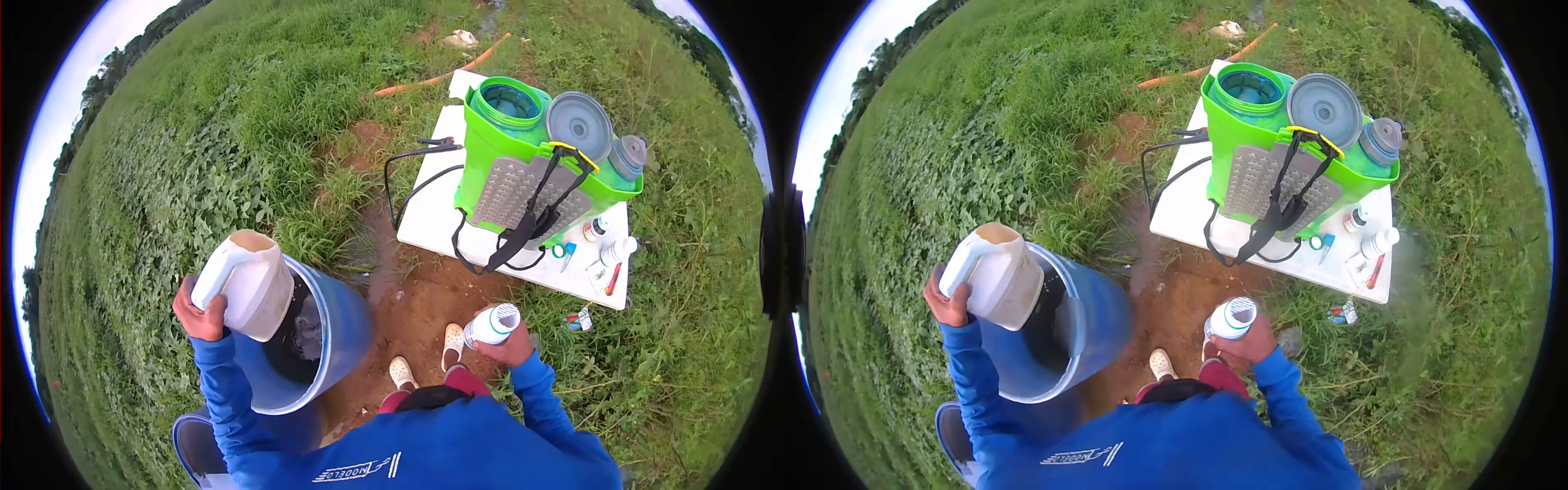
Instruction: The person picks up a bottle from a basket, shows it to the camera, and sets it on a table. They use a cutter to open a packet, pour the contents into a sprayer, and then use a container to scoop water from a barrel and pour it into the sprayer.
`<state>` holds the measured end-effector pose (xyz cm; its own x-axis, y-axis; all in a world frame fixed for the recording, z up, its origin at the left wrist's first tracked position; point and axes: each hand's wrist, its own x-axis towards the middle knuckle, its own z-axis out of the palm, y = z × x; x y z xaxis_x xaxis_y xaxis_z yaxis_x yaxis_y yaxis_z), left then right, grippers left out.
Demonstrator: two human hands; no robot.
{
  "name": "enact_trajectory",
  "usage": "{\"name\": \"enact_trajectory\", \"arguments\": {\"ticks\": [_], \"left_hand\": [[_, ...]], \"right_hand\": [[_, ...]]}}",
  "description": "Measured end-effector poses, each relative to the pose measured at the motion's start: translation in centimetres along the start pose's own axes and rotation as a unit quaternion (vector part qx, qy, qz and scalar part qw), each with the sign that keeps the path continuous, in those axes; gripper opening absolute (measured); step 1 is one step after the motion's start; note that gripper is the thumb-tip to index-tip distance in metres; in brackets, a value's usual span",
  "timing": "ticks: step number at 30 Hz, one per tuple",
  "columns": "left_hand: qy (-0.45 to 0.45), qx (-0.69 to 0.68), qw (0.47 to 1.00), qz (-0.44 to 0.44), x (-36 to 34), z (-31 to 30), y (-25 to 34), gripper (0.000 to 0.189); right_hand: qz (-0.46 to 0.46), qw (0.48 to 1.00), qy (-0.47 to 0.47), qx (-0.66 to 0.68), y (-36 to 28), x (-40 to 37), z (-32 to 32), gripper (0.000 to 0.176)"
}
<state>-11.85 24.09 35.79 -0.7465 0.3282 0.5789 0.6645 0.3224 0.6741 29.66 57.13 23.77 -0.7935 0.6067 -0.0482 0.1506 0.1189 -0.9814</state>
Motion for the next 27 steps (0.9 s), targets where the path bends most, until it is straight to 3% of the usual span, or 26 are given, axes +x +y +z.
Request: {"name": "enact_trajectory", "arguments": {"ticks": [1,3,5,7,9,12,13,15,21,25,27], "left_hand": [[0.030,-0.008,0.999,0.035,2.3,0.4,1.4,0.029],[0.030,-0.093,0.995,0.020,6.7,1.1,5.9,0.029],[-0.059,-0.083,0.994,0.026,11.4,2.0,10.8,0.032],[-0.090,-0.112,0.990,0.004,14.7,4.2,15.0,0.037],[-0.119,-0.121,0.985,0.007,18.4,6.4,16.5,0.039],[-0.257,-0.128,0.957,0.040,22.5,10.8,21.6,0.026],[-0.257,-0.124,0.957,0.045,23.8,12.3,22.8,0.026],[-0.352,-0.137,0.925,0.044,25.3,15.6,25.1,0.019],[-0.479,-0.095,0.868,0.093,27.4,24.8,31.3,0.012],[-0.457,-0.053,0.884,0.088,27.4,28.3,33.8,0.012],[-0.507,-0.016,0.855,0.108,28.1,29.8,34.5,0.012]], "right_hand": [[-0.005,1.000,-0.001,0.004,-0.1,0.4,-1.4,0.055],[-0.022,1.000,0.020,0.007,-0.4,0.5,-4.0,0.054],[-0.010,1.000,0.002,0.003,-1.0,0.8,-6.9,0.054],[-0.005,0.999,0.030,0.014,0.5,1.3,-9.7,0.055],[-0.060,0.997,0.051,-0.013,1.0,1.9,-11.9,0.055],[-0.033,0.995,0.090,0.014,1.8,2.2,-14.8,0.053],[-0.037,0.995,0.092,0.019,1.5,2.4,-15.6,0.053],[-0.037,0.993,0.109,0.016,1.0,2.5,-17.1,0.055],[-0.033,0.991,0.127,0.004,1.1,3.6,-21.3,0.056],[-0.050,0.989,0.140,0.002,-0.1,4.2,-23.6,0.058],[-0.040,0.989,0.145,-0.013,-0.3,4.6,-24.7,0.059]]}}
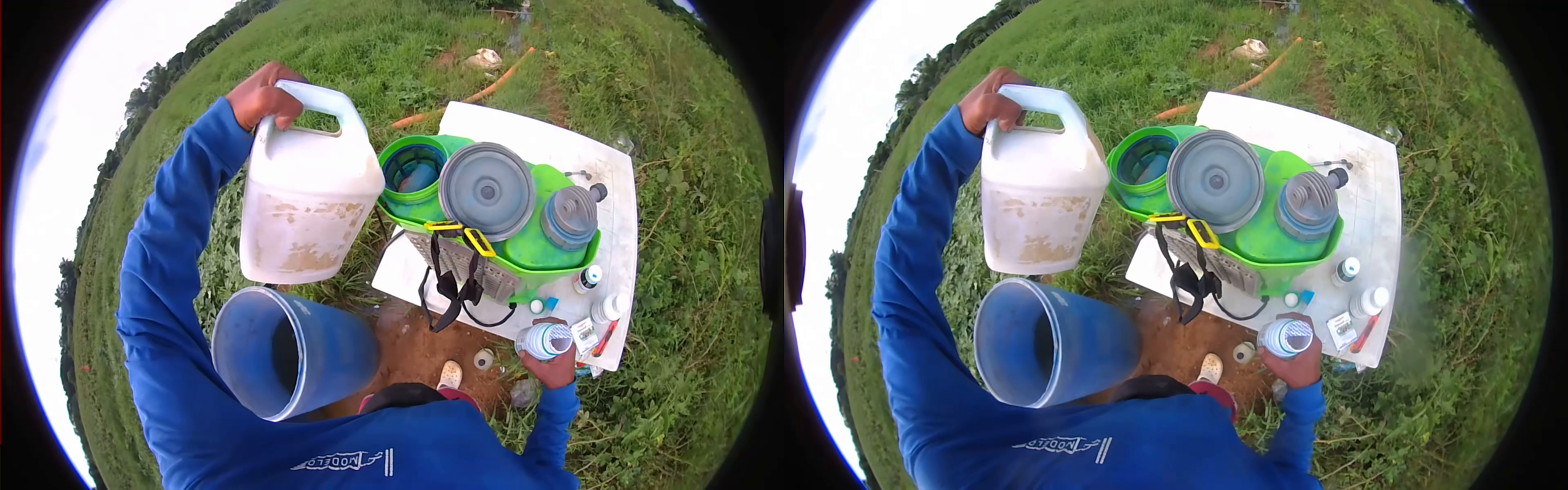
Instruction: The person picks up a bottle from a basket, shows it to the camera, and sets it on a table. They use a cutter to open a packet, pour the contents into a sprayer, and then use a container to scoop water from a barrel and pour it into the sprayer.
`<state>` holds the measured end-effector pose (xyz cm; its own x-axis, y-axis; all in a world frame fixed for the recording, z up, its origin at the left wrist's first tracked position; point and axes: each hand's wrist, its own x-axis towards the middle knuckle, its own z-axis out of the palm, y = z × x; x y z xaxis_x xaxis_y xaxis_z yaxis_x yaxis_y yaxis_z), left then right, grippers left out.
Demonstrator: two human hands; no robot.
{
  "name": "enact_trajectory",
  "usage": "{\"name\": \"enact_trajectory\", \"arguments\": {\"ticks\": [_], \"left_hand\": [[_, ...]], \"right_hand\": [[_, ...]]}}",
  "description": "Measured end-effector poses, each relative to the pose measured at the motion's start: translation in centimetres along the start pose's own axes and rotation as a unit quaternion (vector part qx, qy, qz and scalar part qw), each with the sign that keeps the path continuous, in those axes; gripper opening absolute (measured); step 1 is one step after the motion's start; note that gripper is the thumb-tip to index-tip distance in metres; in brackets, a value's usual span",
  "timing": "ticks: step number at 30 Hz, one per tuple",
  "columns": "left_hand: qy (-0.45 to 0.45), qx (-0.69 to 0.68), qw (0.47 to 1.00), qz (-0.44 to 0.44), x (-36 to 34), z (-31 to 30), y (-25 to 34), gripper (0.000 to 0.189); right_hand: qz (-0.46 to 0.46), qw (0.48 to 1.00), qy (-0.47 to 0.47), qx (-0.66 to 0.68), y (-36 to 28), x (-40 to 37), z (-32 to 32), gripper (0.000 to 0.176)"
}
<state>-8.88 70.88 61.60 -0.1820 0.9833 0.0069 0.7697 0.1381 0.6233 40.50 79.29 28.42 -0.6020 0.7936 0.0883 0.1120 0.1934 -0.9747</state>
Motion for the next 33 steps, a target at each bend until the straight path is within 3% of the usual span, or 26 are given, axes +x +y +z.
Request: {"name": "enact_trajectory", "arguments": {"ticks": [8,13,23,28,32,33], "left_hand": [[-0.080,0.085,0.993,-0.020,4.5,1.5,0.7,0.012],[-0.126,0.098,0.987,-0.036,6.3,1.1,1.2,0.013],[-0.142,0.132,0.980,-0.046,7.6,1.9,2.9,0.017],[-0.104,0.128,0.984,-0.060,7.8,2.7,3.1,0.018],[-0.123,0.139,0.982,-0.039,8.5,2.5,2.7,0.020],[-0.145,0.147,0.978,0.027,8.9,2.3,1.9,0.019]], "right_hand": [[-0.030,0.999,0.022,0.000,0.8,2.3,-1.3,0.090],[0.027,1.000,0.003,-0.006,0.6,3.1,-1.5,0.102],[0.012,0.999,-0.036,-0.009,1.8,4.0,-0.9,0.092],[0.018,0.999,-0.041,0.000,2.3,3.9,-0.7,0.093],[0.000,0.998,-0.062,-0.034,3.1,3.8,-0.9,0.095],[0.005,0.998,-0.058,-0.032,3.1,3.7,-0.8,0.096]]}}
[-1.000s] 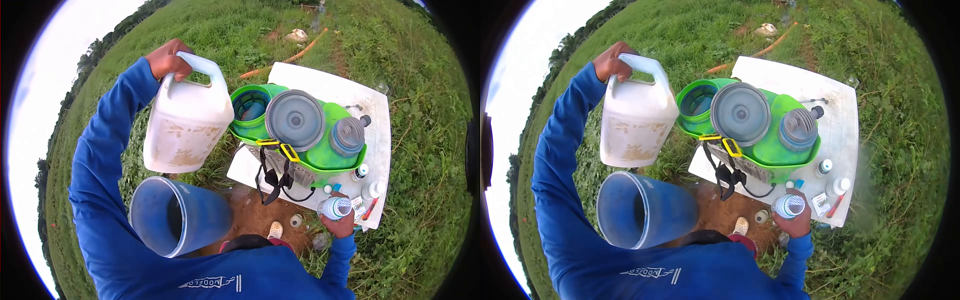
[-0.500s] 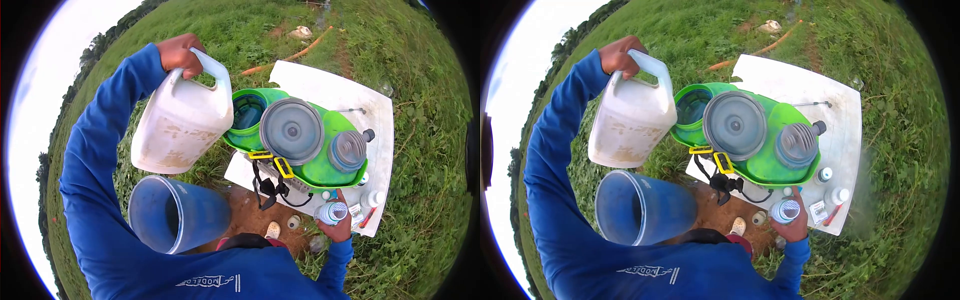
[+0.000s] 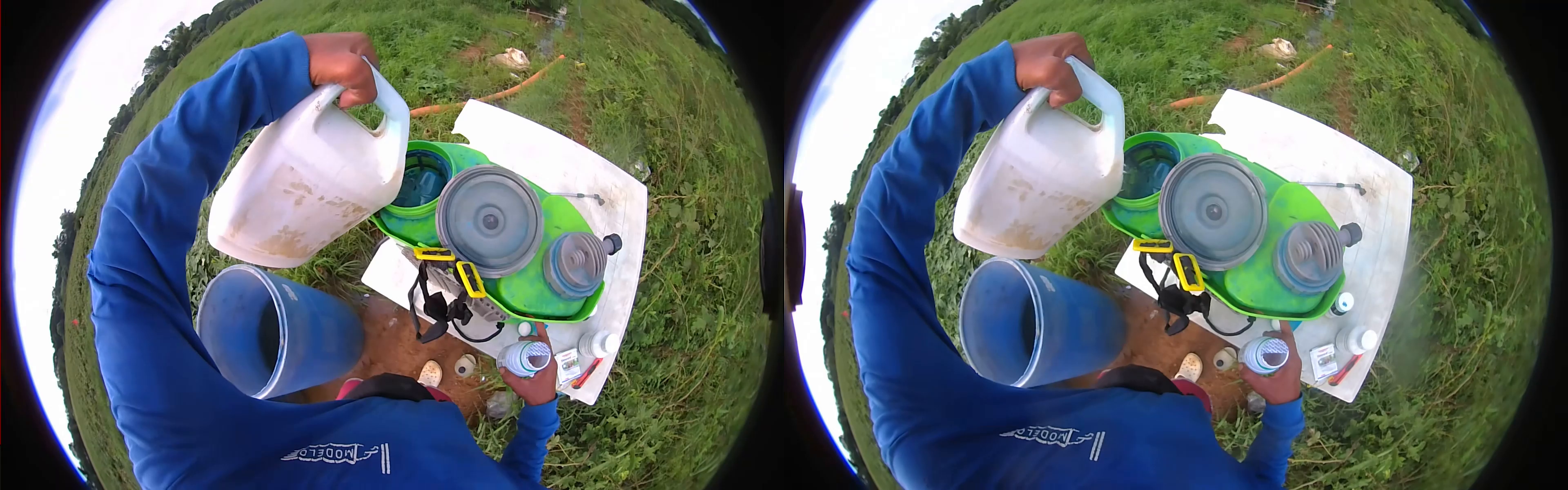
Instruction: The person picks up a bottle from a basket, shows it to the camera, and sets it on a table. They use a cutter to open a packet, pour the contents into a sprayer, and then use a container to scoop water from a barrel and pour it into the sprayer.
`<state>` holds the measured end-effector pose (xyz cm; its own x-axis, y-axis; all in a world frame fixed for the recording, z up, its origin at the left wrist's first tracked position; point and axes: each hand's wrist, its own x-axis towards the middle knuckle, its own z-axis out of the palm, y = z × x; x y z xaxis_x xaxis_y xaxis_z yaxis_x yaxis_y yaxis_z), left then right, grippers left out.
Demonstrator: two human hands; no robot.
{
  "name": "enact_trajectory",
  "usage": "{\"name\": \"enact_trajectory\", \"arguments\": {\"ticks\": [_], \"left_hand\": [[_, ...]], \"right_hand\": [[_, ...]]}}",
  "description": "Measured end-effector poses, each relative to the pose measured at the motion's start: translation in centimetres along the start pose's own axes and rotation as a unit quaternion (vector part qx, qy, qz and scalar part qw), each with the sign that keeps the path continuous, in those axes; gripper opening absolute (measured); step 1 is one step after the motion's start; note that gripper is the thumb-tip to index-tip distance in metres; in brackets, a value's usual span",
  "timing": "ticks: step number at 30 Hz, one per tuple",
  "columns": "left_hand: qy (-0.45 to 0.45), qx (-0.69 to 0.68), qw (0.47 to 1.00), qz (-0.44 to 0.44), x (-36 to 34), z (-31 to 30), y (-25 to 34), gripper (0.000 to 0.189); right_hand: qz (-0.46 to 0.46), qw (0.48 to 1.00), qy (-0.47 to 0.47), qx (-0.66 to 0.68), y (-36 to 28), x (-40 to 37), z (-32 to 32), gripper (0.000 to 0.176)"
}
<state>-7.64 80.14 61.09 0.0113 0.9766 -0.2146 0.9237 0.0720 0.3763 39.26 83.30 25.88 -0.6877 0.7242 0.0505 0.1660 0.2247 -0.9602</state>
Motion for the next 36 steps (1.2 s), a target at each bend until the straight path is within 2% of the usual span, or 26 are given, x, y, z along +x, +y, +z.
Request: {"name": "enact_trajectory", "arguments": {"ticks": [1,4,8,10,11,13,14,18,20,23,26,30,32,36], "left_hand": [[-0.012,0.017,0.998,0.066,0.1,0.0,-0.6,0.019],[-0.022,-0.011,0.994,0.103,0.5,0.1,-1.0,0.019],[-0.034,0.018,0.987,0.154,1.5,-0.2,-2.0,0.015],[-0.075,0.112,0.956,0.262,2.3,-0.8,-2.5,0.014],[-0.073,0.112,0.956,0.262,2.5,-0.9,-2.6,0.014],[-0.074,0.182,0.911,0.364,3.1,-1.0,-2.9,0.015],[-0.063,0.159,0.900,0.401,3.3,-1.1,-3.1,0.016],[-0.094,0.150,0.901,0.395,4.7,-1.6,-3.7,0.016],[-0.131,0.184,0.912,0.343,5.3,-1.6,-5.1,0.017],[-0.129,0.165,0.907,0.365,5.2,-2.4,-4.3,0.024],[-0.132,0.178,0.913,0.343,5.2,-2.5,-4.1,0.026],[-0.098,0.118,0.925,0.347,5.2,-2.3,-4.0,0.023],[-0.149,0.164,0.938,0.265,5.9,-2.4,-3.1,0.018],[-0.192,0.171,0.932,0.254,7.5,-2.7,-3.1,0.017]], "right_hand": [[0.005,1.000,0.003,0.002,-0.1,0.0,0.1,0.097],[0.043,0.999,-0.002,0.025,-1.0,-0.1,0.1,0.099],[0.031,0.999,-0.004,0.017,-0.7,-0.4,-0.1,0.102],[0.025,1.000,0.003,0.019,-0.7,-0.5,-0.3,0.102],[0.024,1.000,0.002,0.017,-0.8,-0.6,-0.3,0.102],[0.031,1.000,-0.001,0.004,-0.9,-0.7,-0.4,0.104],[0.030,1.000,-0.002,0.002,-0.9,-0.7,-0.5,0.104],[0.034,0.999,-0.006,0.013,-0.9,-1.1,-0.3,0.104],[0.039,0.999,-0.007,0.025,-0.7,-1.3,-0.4,0.104],[0.028,0.999,-0.013,0.010,-0.1,-1.5,-0.4,0.103],[0.023,0.999,-0.014,0.017,-0.2,-1.5,-0.2,0.101],[0.038,0.998,-0.016,0.042,-0.4,-1.5,0.1,0.100],[0.042,0.998,-0.016,0.049,-0.4,-1.5,0.2,0.099],[0.032,0.999,-0.017,0.036,-0.3,-1.5,0.4,0.098]]}}
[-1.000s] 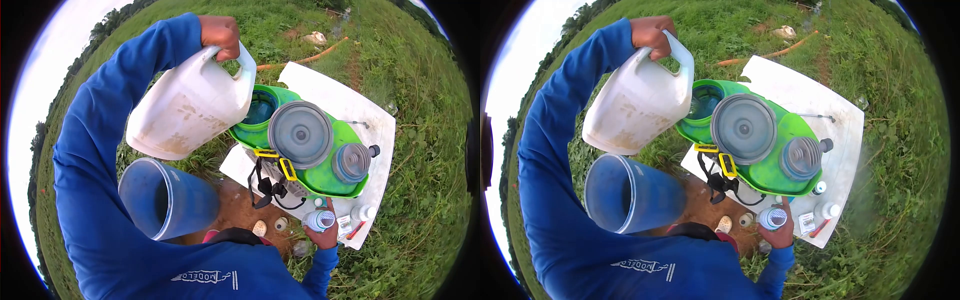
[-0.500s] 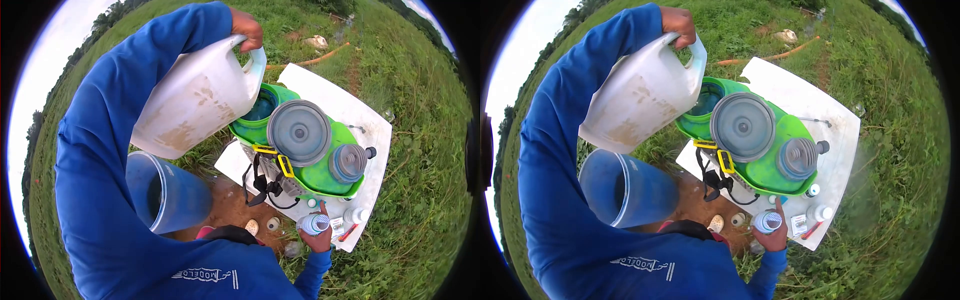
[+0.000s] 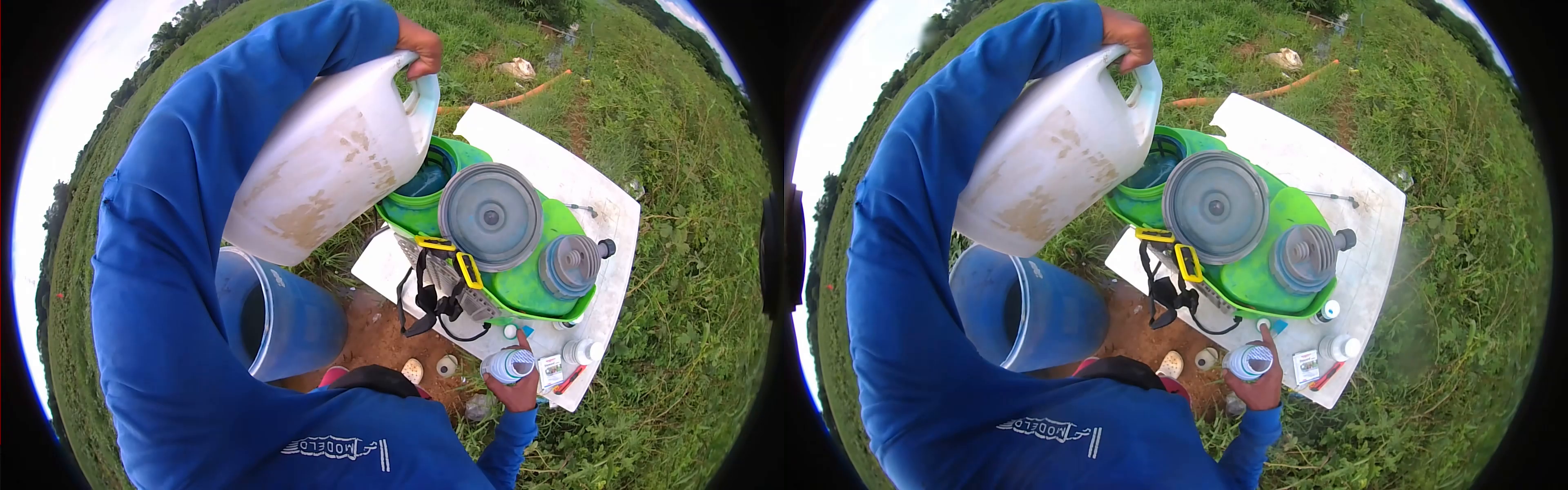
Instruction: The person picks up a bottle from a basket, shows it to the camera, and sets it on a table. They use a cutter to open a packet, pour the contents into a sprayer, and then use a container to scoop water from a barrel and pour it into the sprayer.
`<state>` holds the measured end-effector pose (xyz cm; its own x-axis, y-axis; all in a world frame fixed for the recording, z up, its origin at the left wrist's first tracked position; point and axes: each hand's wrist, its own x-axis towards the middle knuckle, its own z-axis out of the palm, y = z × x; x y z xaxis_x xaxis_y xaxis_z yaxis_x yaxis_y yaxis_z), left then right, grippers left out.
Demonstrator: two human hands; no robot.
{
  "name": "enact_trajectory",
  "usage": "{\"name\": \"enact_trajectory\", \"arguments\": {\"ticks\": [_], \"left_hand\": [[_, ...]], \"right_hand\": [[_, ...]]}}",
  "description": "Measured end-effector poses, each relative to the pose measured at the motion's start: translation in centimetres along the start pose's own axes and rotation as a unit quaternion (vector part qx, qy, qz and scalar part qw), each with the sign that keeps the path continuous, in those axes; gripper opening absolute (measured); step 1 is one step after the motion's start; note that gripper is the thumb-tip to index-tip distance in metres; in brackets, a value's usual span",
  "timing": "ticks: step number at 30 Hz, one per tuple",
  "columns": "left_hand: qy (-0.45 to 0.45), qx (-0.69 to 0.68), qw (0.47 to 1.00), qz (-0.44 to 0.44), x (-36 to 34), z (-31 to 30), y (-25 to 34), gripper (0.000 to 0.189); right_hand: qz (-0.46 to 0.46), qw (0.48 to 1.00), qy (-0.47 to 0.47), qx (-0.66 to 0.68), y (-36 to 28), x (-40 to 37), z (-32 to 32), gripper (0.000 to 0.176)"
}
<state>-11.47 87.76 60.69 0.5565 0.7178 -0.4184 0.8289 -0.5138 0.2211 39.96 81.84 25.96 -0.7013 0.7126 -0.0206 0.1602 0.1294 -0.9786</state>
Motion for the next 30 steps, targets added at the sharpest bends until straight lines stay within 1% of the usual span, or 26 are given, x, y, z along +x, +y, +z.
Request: {"name": "enact_trajectory", "arguments": {"ticks": [5,6,8,9,11,15,17,18,20,21,23,27,29,30], "left_hand": [[-0.027,-0.013,1.000,-0.002,1.0,-0.4,-1.0,0.015],[-0.027,-0.012,1.000,-0.001,0.6,0.2,-2.4,0.015],[0.070,0.012,0.997,0.041,-0.5,2.0,-5.8,0.014],[0.070,0.012,0.997,0.042,0.0,1.5,-5.2,0.014],[-0.009,-0.031,0.999,0.008,1.7,-0.1,-3.0,0.015],[-0.015,-0.036,0.999,-0.012,2.4,0.0,-3.3,0.015],[0.027,-0.069,0.997,0.009,2.4,0.1,-3.1,0.014],[0.027,-0.068,0.997,0.010,2.5,0.0,-3.1,0.014],[-0.017,-0.020,0.999,-0.021,3.0,-0.4,-3.2,0.014],[-0.017,-0.020,0.999,-0.020,3.3,-0.4,-3.7,0.014],[-0.025,-0.049,0.998,0.001,4.2,-0.2,-4.5,0.015],[-0.040,-0.034,0.999,0.002,5.2,-0.3,-5.2,0.015],[-0.076,-0.043,0.996,0.022,6.0,-0.5,-5.5,0.014],[-0.075,-0.042,0.996,0.021,6.2,-0.6,-5.1,0.014]], "right_hand": [[0.000,1.000,0.003,-0.011,-0.5,-0.3,0.3,0.096],[0.006,1.000,0.003,-0.002,-0.3,-0.4,0.3,0.095],[0.012,1.000,0.004,0.008,0.1,-0.7,0.3,0.095],[0.018,1.000,0.004,0.013,0.2,-0.8,0.3,0.094],[0.024,1.000,0.005,0.019,0.4,-1.1,0.4,0.093],[0.019,0.999,0.015,0.024,0.8,-1.4,0.5,0.090],[0.017,1.000,0.014,0.022,0.8,-1.5,0.4,0.089],[0.019,1.000,0.010,0.015,0.7,-1.6,0.4,0.089],[0.022,1.000,0.007,0.009,0.8,-1.8,0.3,0.088],[0.020,1.000,0.009,0.009,1.1,-1.9,0.4,0.087],[0.018,1.000,0.010,0.009,1.2,-2.0,0.5,0.087],[0.028,1.000,0.008,0.003,1.1,-2.4,0.8,0.084],[0.028,1.000,0.009,0.004,1.2,-2.5,0.9,0.083],[0.033,0.999,0.002,-0.003,1.4,-2.6,1.0,0.081]]}}
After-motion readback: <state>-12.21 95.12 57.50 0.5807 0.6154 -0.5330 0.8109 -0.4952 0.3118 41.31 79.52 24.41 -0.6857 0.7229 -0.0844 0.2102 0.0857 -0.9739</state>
